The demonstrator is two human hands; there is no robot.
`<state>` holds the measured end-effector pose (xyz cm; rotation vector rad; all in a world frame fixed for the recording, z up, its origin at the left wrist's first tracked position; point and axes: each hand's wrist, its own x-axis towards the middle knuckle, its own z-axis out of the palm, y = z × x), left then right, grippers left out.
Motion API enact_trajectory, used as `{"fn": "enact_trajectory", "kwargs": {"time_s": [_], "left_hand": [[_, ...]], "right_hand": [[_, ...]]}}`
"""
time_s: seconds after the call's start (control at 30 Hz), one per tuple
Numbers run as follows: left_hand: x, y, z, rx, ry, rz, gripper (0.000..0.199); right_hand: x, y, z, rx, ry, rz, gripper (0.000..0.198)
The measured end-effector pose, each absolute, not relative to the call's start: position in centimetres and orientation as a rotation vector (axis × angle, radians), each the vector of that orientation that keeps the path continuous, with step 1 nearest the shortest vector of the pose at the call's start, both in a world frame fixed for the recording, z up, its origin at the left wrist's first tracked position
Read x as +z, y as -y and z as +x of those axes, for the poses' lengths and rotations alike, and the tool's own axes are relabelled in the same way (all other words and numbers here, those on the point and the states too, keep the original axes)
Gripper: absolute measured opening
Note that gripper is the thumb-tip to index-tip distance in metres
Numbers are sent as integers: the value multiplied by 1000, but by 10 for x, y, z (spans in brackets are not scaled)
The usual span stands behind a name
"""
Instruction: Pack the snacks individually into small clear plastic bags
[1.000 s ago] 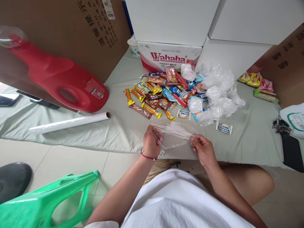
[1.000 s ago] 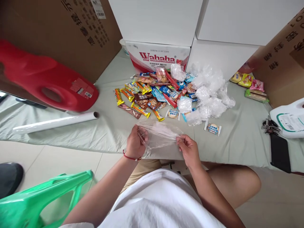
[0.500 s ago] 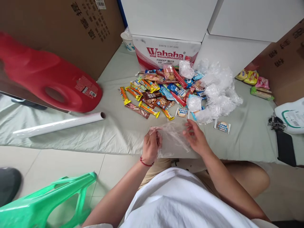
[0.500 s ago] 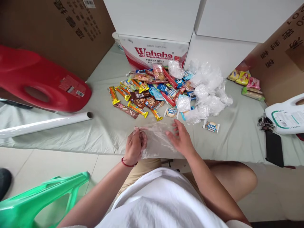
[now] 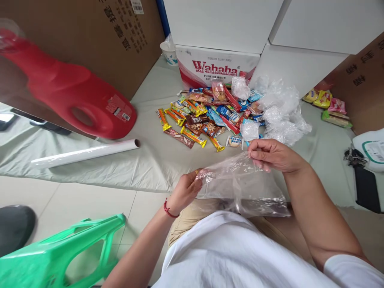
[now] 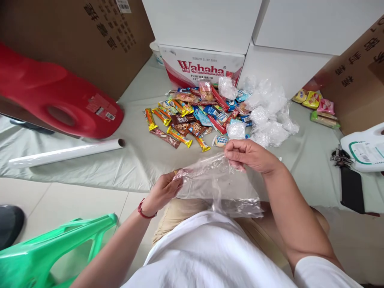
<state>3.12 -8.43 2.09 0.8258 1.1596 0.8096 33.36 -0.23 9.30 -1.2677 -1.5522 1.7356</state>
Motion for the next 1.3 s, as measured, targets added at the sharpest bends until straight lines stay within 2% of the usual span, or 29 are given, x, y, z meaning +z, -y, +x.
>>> {"fn": "enact_trajectory", "kwargs": {"time_s": [0.17, 0.33, 0.47, 0.57, 0.7, 0.83, 0.97, 1.07, 1.23, 1.3], "left_hand": [[18, 79, 22, 749, -1232, 909, 39], [-2, 78, -11, 1076, -1670, 829, 43], [15, 105, -18, 1438, -2100, 1042, 20], [38, 127, 7, 1573, -1928, 1437, 8], [37, 125, 47, 1288, -1474, 1644, 13], [5, 100, 56, 1008, -1580, 1766, 19], [-16, 80, 46, 945, -1642, 1816, 27], [-24, 67, 42, 877, -1663, 1886, 36], [-34, 59, 44, 523, -1707, 2210, 52], [-36, 60, 41, 410, -1728, 2316, 53]], "right_hand": [[91, -30, 339, 1790, 1700, -1309, 34], [54, -66, 312, 1563, 1832, -1324, 29], [36, -72, 284, 1637, 1808, -1365, 23], [37, -72, 268, 1539, 1913, -1371, 19], [44, -70, 268, 1288, 1956, -1417, 18], [37, -35, 297, 1207, 1626, -1562, 26], [7, 32, 331, 1243, 1197, -1718, 36], [-13, 69, 344, 1239, 1071, -1790, 44], [-18, 51, 353, 673, 1436, -1874, 60], [-14, 30, 354, 552, 1625, -1938, 52]]}}
